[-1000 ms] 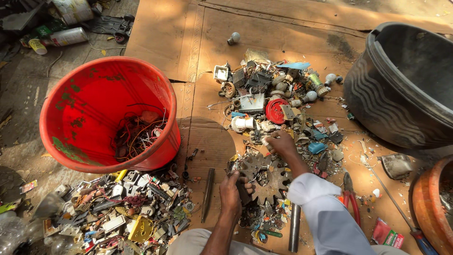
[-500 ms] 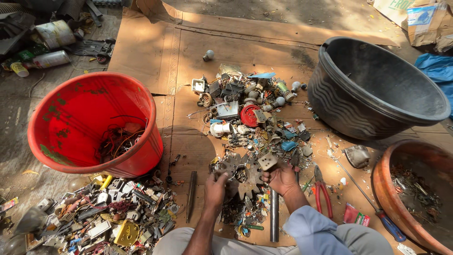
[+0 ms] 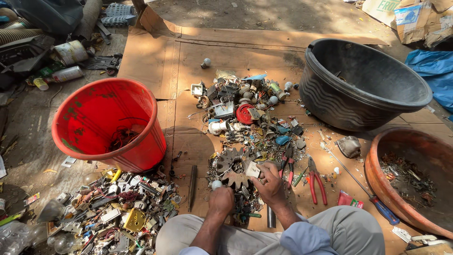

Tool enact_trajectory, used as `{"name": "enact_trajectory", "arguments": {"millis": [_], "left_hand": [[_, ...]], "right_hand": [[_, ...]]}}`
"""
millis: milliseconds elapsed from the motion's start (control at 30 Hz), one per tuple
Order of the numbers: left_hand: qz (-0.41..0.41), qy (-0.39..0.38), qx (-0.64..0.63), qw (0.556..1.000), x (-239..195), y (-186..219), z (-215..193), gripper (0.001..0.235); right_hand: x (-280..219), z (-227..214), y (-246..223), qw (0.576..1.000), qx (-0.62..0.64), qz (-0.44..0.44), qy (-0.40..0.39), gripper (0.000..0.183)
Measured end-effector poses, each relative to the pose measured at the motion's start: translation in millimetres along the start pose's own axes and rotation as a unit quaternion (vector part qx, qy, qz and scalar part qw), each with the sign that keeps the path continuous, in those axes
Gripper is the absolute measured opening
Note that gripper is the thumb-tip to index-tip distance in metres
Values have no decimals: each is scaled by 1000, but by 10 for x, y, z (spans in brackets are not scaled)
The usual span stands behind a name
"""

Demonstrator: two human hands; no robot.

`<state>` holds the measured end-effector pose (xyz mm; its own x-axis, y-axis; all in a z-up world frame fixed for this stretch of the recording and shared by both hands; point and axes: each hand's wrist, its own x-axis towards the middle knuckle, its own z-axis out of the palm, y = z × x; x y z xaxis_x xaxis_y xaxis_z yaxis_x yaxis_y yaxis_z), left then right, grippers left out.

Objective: The person sits on a cardboard sheet and uses a hammer and pliers to break apart small electronic components and scrap items. They repeatedly strike objects on a metal gear to separate parts and occasionally use pliers to pull or twist components.

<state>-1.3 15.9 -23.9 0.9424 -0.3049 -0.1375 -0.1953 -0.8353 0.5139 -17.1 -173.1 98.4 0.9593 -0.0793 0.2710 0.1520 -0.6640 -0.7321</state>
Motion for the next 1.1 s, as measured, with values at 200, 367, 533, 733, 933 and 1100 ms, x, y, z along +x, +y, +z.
{"name": "enact_trajectory", "arguments": {"millis": [200,367,533,733,933,1100], "left_hand": [[-40,13,-292,955,-313,453,-996,56],[66,6,-435,898,-281,538,-1166,77],[68,-37,-524,848,-116,394,-904,69],[15,-89,-606,790,4,262,-786,55],[-67,-19,-739,670,163,172,-529,43],[-108,-28,-851,513,233,19,-528,46]], "right_hand": [[-109,18,12,999,39,15,-24,49],[-176,88,-17,995,63,-53,-61,49],[-183,107,-55,992,93,-11,-83,49],[-240,403,306,888,392,221,-93,49],[-144,360,416,900,362,213,-116,45],[-95,219,458,943,189,268,-55,34]]}}
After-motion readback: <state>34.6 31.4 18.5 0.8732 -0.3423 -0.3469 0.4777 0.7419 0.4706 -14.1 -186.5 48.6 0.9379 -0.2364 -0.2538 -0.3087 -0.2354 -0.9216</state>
